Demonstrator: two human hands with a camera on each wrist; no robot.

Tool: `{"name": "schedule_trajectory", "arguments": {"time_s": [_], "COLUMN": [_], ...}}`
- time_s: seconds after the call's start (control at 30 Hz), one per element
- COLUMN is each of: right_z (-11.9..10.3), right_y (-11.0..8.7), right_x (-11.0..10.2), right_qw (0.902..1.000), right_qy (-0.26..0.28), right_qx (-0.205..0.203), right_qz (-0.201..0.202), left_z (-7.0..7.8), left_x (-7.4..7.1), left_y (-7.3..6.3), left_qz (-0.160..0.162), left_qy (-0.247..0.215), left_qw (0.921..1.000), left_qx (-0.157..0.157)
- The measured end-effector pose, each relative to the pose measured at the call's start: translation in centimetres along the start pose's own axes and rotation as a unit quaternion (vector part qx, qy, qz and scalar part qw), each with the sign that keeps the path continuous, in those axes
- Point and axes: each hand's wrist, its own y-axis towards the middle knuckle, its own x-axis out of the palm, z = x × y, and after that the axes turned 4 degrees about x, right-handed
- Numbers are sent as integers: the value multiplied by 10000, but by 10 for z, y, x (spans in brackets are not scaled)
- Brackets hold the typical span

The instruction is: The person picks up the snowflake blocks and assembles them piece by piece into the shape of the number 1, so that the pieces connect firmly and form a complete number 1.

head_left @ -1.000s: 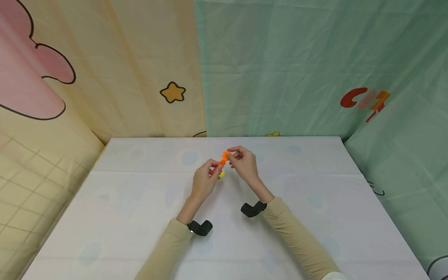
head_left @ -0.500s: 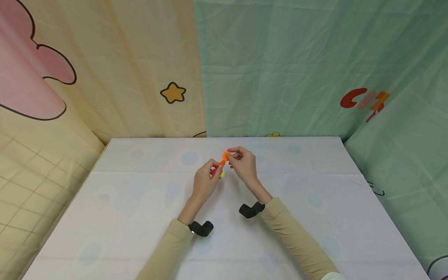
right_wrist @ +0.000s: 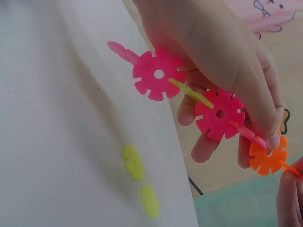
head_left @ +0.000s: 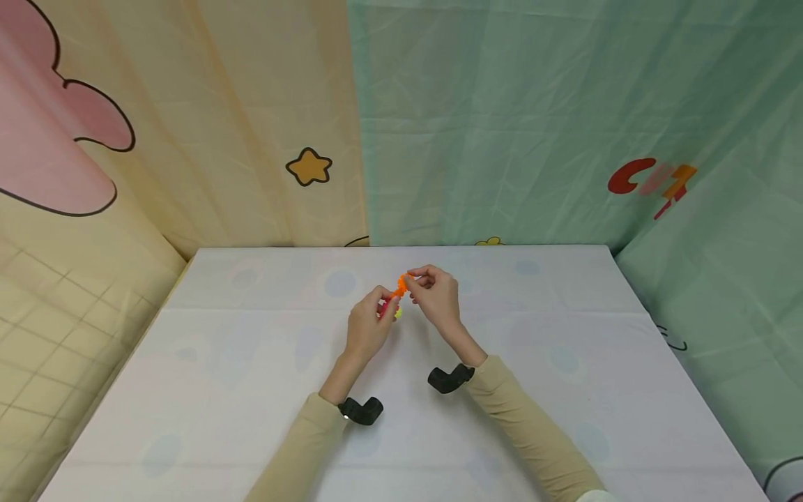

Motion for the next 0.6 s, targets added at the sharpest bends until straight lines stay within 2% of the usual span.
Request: {"name": "schedule_trajectory", "arguments": {"time_s": [0.17,0.43,0.6], "right_z": [-4,-10,-13], "right_y": [-1,-1,-3], "right_x": [-1,-3,-3], "right_qw": [9999,9992,9989], "right_qy": [64,295,396], "right_qx": [-89,-246,-241], "right_qz": [31,65,57], "left_z": [2,3,3], "left_x": [1,2,3], "left_y": [0,3,3], "left_qz": [114,347,490], "left_qy": [1,202,234], "left_qw": [9999,9984,9978], "left_qx": [66,403,389]}}
